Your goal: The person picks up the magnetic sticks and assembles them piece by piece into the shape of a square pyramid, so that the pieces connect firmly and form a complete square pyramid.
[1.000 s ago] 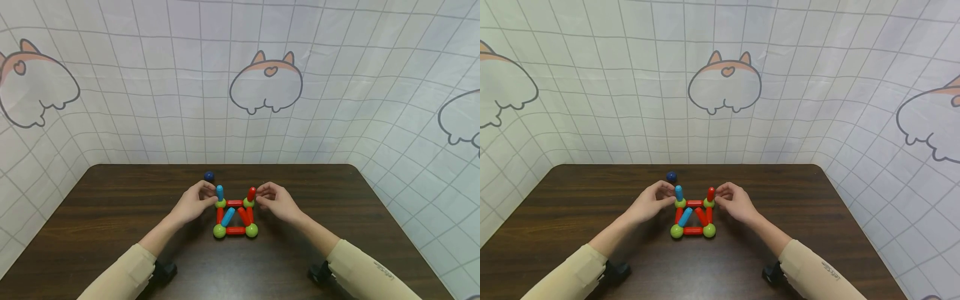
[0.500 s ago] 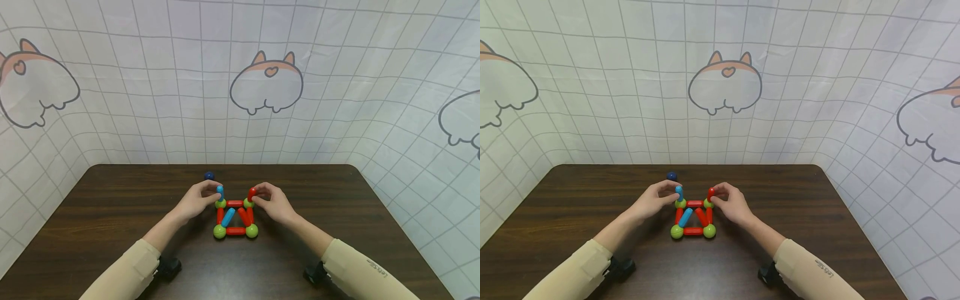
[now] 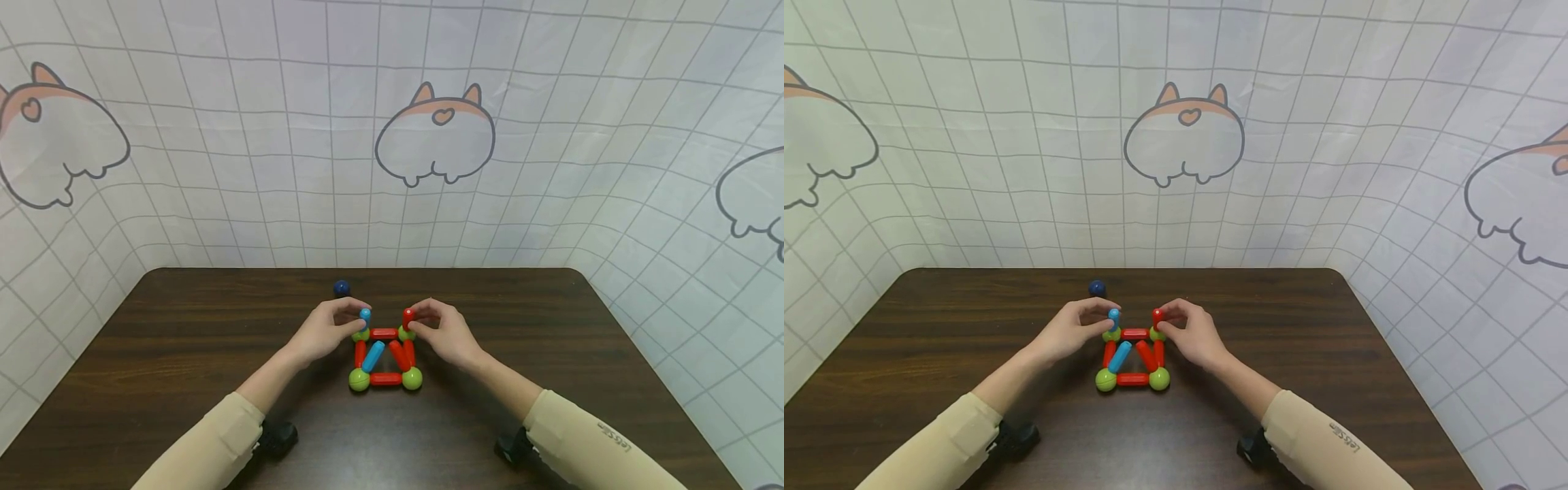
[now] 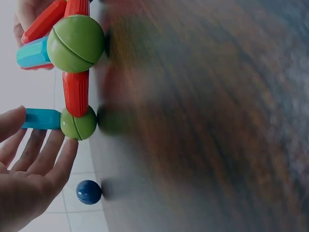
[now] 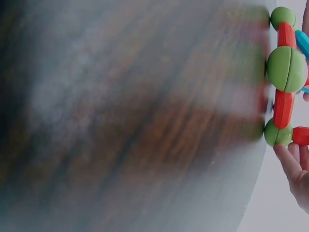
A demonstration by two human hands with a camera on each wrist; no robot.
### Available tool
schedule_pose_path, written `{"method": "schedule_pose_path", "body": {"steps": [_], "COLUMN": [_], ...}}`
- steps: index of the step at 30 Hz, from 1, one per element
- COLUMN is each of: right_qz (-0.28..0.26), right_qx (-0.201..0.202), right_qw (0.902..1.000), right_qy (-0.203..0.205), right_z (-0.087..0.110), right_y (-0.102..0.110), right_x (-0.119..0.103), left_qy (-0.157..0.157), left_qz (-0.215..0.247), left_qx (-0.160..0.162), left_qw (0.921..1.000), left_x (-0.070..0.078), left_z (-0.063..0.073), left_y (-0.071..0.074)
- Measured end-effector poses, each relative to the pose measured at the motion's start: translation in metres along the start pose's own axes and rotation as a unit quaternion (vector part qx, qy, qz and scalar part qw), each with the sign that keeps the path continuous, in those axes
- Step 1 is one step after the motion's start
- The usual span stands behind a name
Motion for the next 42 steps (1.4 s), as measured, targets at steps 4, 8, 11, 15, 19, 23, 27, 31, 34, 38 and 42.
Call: {"method": "schedule_pose_path", "body": {"steps": [4, 8, 11, 15, 19, 23, 27, 31, 34, 38, 42], "right_qz": [0.020, 0.045, 0.056, 0.062, 0.065, 0.071, 0.080, 0.086, 0.088, 0.093, 0.097], "right_qx": [-0.002, -0.008, -0.012, -0.014, -0.021, -0.028, -0.032, -0.034, -0.035, -0.042, -0.049], "right_qw": [0.9998, 0.9989, 0.9982, 0.9978, 0.9973, 0.9960, 0.9946, 0.9934, 0.9927, 0.9917, 0.9909], "right_qy": [0.006, 0.015, 0.020, 0.022, 0.029, 0.046, 0.058, 0.068, 0.074, 0.078, 0.080], "right_z": [0.001, 0.002, 0.002, 0.002, 0.002, 0.003, 0.002, 0.002, 0.003, 0.004, 0.004], "right_y": [-0.001, -0.002, -0.003, -0.004, -0.004, -0.004, -0.005, -0.006, -0.007, -0.007, -0.008], "right_x": [-0.001, -0.003, -0.003, -0.004, -0.005, -0.007, -0.008, -0.008, -0.009, -0.011, -0.011], "left_qy": [-0.011, -0.016, -0.019, -0.024, -0.040, -0.055, -0.064, -0.066, -0.065, -0.066, -0.075], "left_qz": [-0.013, -0.014, -0.017, -0.028, -0.040, -0.054, -0.058, -0.068, -0.084, -0.099, -0.100], "left_qx": [-0.007, -0.014, -0.023, -0.033, -0.043, -0.050, -0.052, -0.053, -0.056, -0.060, -0.063], "left_qw": [0.9998, 0.9997, 0.9994, 0.9988, 0.9975, 0.9958, 0.9949, 0.9941, 0.9928, 0.9911, 0.9902], "left_x": [0.001, 0.002, 0.002, 0.004, 0.006, 0.007, 0.008, 0.008, 0.009, 0.011, 0.013], "left_z": [0.000, -0.001, -0.001, -0.001, -0.001, -0.002, -0.002, -0.002, -0.002, -0.001, 0.000], "left_y": [-0.003, -0.004, -0.005, -0.007, -0.009, -0.010, -0.011, -0.012, -0.014, -0.015, -0.016]}}
Point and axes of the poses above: each hand's wrist, its own z-axis away from the middle knuckle, its own y-axis out of the back of the hand, x = y × z, the point moved 3 cm from there along -z, towards the middle knuckle, and after that the axes turned 15 degrees about -y, right-handed, at the moved point
